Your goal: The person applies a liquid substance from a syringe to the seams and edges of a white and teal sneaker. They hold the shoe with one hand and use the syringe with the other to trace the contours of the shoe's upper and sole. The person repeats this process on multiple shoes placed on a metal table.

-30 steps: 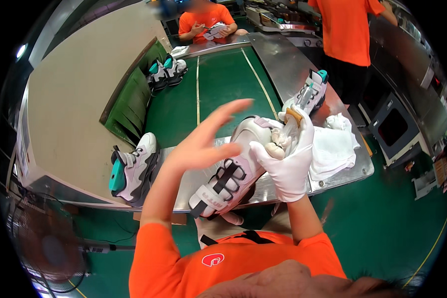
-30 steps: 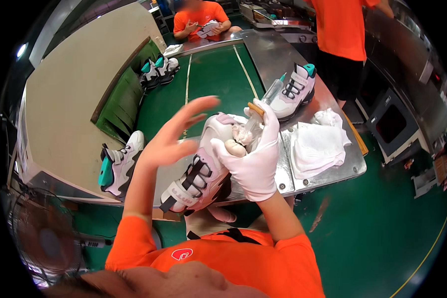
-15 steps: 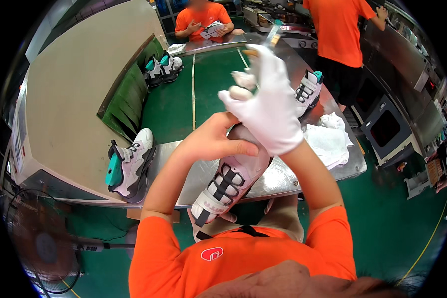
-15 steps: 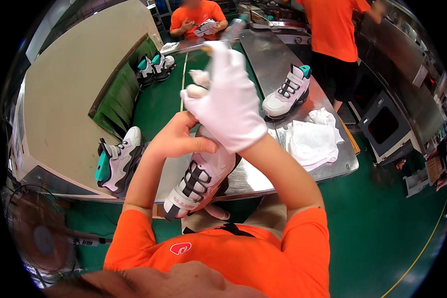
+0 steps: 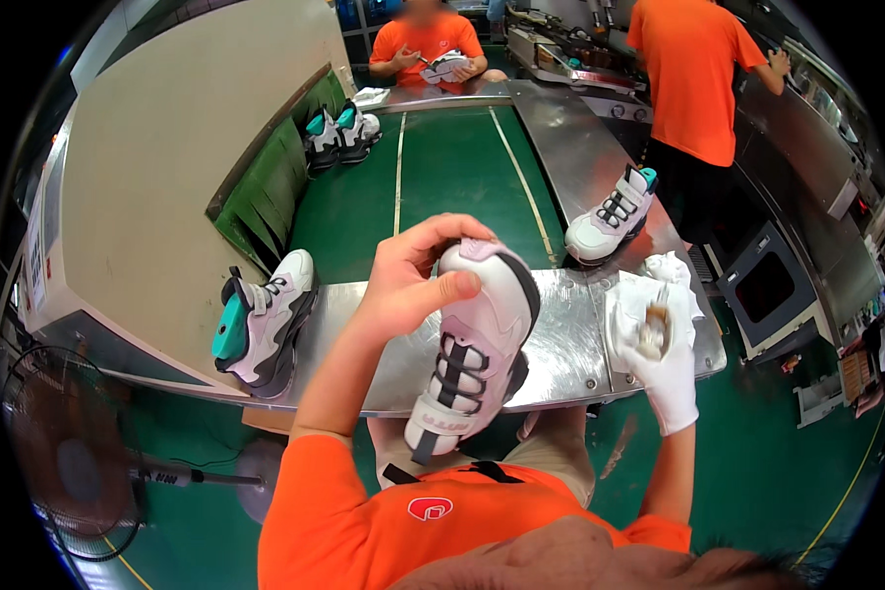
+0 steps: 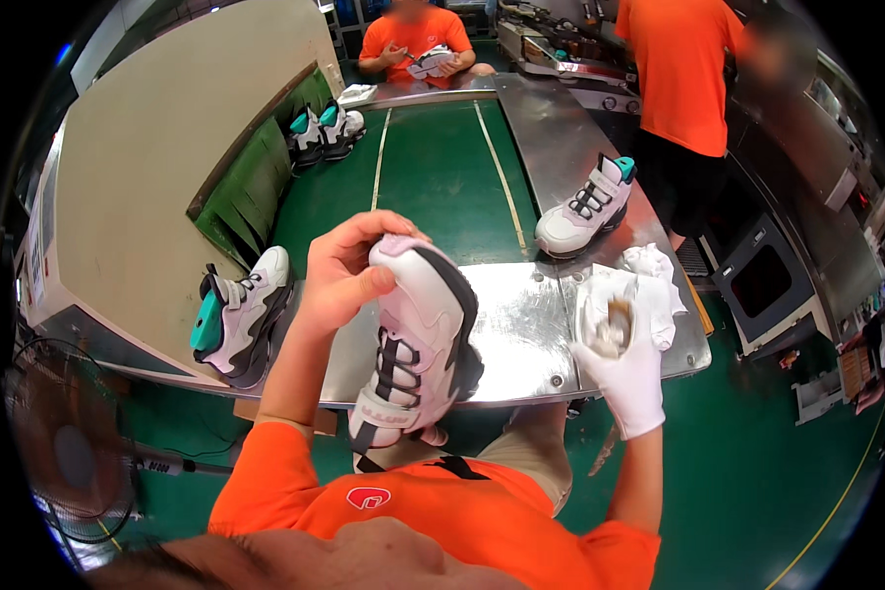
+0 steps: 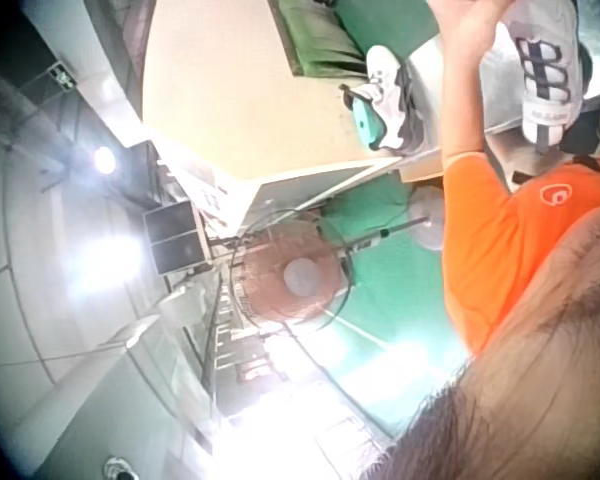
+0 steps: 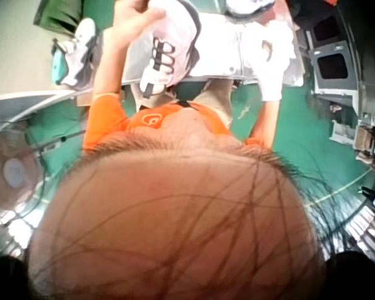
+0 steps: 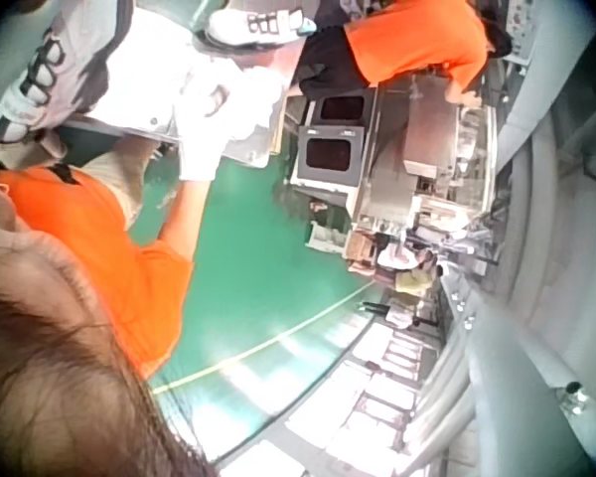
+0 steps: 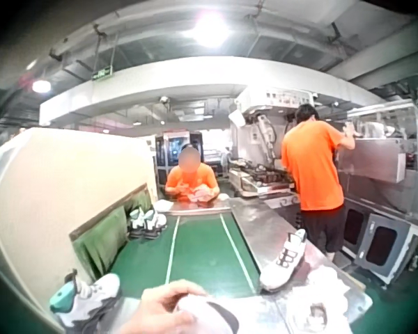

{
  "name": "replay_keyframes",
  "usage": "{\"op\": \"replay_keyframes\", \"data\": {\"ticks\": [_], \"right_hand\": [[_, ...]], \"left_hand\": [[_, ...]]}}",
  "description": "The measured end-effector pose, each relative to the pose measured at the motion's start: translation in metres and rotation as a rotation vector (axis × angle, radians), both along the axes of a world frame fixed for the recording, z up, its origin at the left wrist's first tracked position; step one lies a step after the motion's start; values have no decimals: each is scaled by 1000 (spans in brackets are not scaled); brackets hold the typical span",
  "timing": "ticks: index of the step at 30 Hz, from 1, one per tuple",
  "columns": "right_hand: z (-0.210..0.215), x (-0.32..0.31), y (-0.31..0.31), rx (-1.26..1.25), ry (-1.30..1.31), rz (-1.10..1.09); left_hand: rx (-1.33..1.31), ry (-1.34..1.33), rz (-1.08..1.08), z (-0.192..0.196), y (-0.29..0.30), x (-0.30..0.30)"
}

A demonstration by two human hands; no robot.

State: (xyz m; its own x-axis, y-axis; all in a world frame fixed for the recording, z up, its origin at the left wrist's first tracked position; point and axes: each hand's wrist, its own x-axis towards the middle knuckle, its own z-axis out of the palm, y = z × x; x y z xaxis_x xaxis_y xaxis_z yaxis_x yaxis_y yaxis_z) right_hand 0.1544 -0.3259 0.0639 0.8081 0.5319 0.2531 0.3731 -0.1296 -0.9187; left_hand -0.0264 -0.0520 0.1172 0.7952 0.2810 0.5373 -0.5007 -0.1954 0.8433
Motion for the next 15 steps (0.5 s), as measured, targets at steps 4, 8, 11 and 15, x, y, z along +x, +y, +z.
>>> {"op": "replay_keyframes", "data": {"ticks": [4,8,11,15], "right_hand": [[-45,16,-26,-185,343,45],[-15,13,-24,60,543,248],[7,-5,-7,516,577,366],[25,-6,17,772,599,633]], "left_hand": [[176,4,129,-8,1,15],[330,62,190,-6,9,24],[321,92,177,-8,10,28],[320,54,174,-11,12,34]]}}
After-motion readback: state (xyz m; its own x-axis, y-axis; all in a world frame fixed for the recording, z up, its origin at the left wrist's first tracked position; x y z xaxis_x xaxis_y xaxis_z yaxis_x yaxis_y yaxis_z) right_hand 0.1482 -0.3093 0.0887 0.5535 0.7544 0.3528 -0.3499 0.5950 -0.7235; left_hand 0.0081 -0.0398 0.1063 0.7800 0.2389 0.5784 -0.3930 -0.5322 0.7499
